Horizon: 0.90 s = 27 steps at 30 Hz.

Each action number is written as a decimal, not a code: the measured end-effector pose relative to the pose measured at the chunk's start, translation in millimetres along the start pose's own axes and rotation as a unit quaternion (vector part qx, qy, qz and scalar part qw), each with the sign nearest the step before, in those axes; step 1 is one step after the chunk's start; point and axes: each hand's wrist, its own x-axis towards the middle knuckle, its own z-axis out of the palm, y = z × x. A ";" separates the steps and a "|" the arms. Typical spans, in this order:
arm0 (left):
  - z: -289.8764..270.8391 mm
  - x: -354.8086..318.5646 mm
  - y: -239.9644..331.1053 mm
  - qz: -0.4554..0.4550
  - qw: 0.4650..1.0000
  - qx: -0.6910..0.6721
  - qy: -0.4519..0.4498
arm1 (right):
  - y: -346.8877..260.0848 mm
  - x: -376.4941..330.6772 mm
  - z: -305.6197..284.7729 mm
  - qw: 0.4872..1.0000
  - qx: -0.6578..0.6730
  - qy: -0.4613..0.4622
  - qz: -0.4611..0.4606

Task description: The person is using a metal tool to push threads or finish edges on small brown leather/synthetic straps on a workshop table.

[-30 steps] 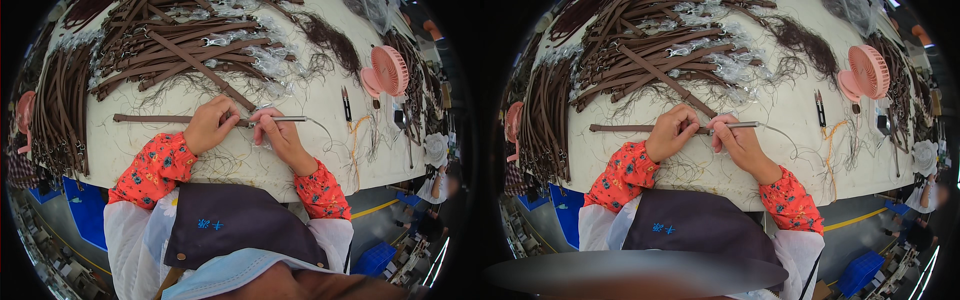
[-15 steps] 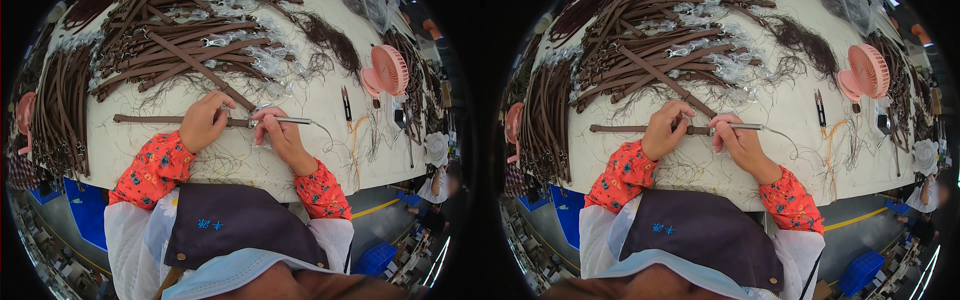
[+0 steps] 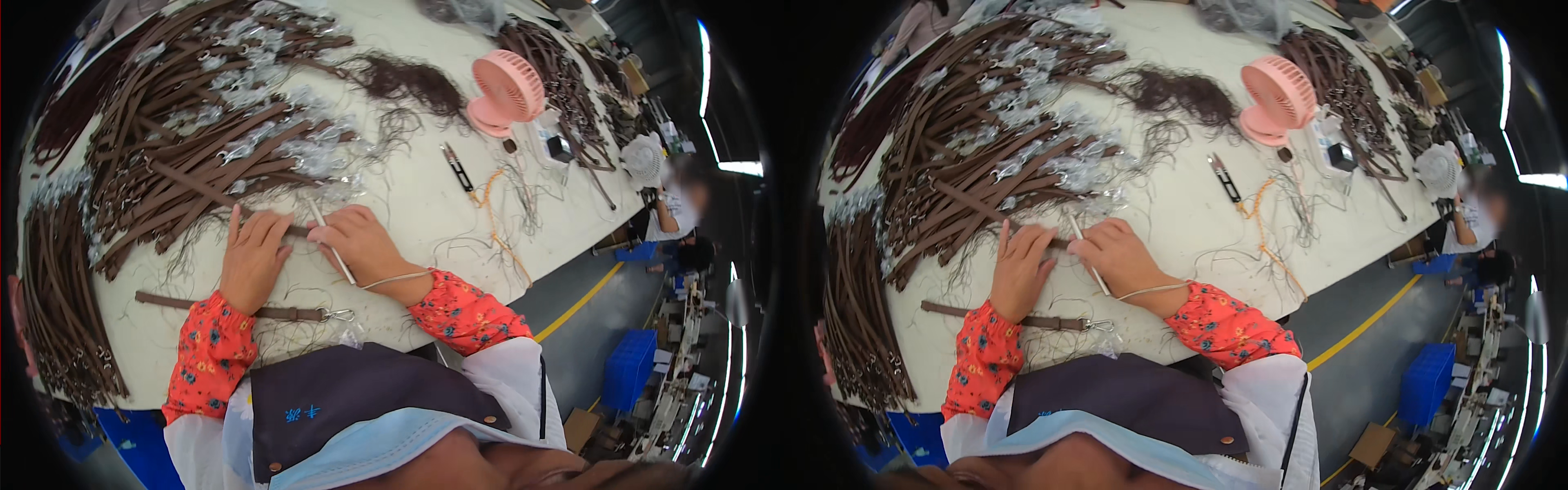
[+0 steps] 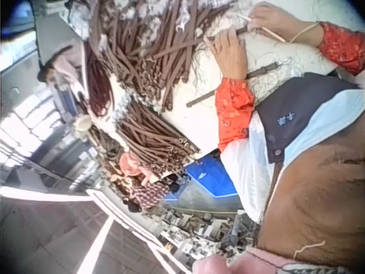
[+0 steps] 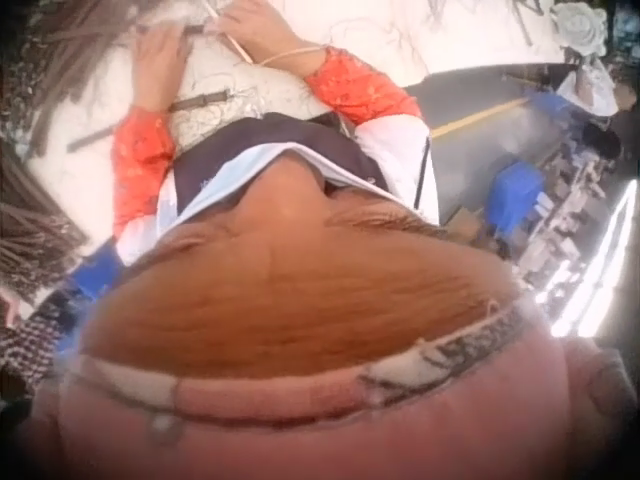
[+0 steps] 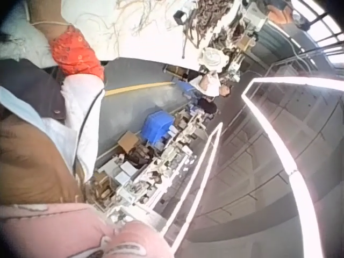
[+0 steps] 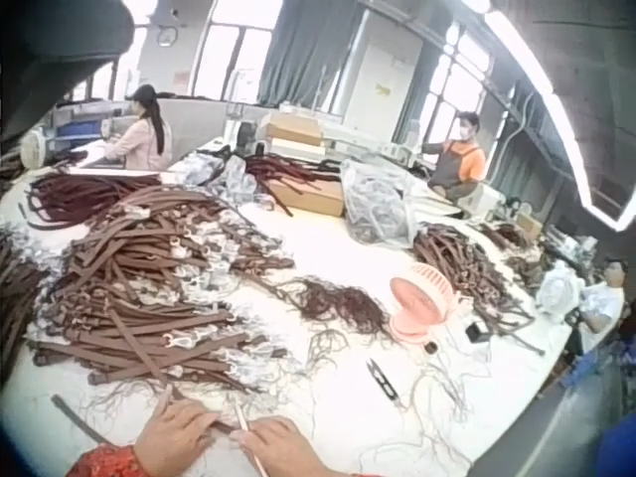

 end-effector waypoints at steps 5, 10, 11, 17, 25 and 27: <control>-4.0 -3.1 -5.1 0.056 0.998 -0.008 -0.019 | 0.2 -3.9 -1.1 1.000 0.026 -0.004 -0.008; -31.8 4.8 -19.8 0.072 0.996 -0.004 0.061 | 6.3 -1.0 -6.8 0.996 0.079 0.033 0.030; -39.1 4.6 -26.5 0.072 0.995 -0.002 0.063 | 9.2 -0.7 -7.5 0.993 0.097 0.046 0.047; -76.9 -3.1 -50.5 0.028 0.969 0.071 0.236 | 4.5 1.8 -17.9 0.971 0.205 0.064 0.103; -74.0 -26.8 -66.7 -0.087 0.992 0.074 -0.053 | -4.8 -0.6 -9.0 0.965 0.246 -0.051 0.074; -57.9 -17.2 -46.3 -0.089 0.994 -0.048 -0.032 | -4.8 2.2 -9.0 0.966 0.244 -0.066 0.053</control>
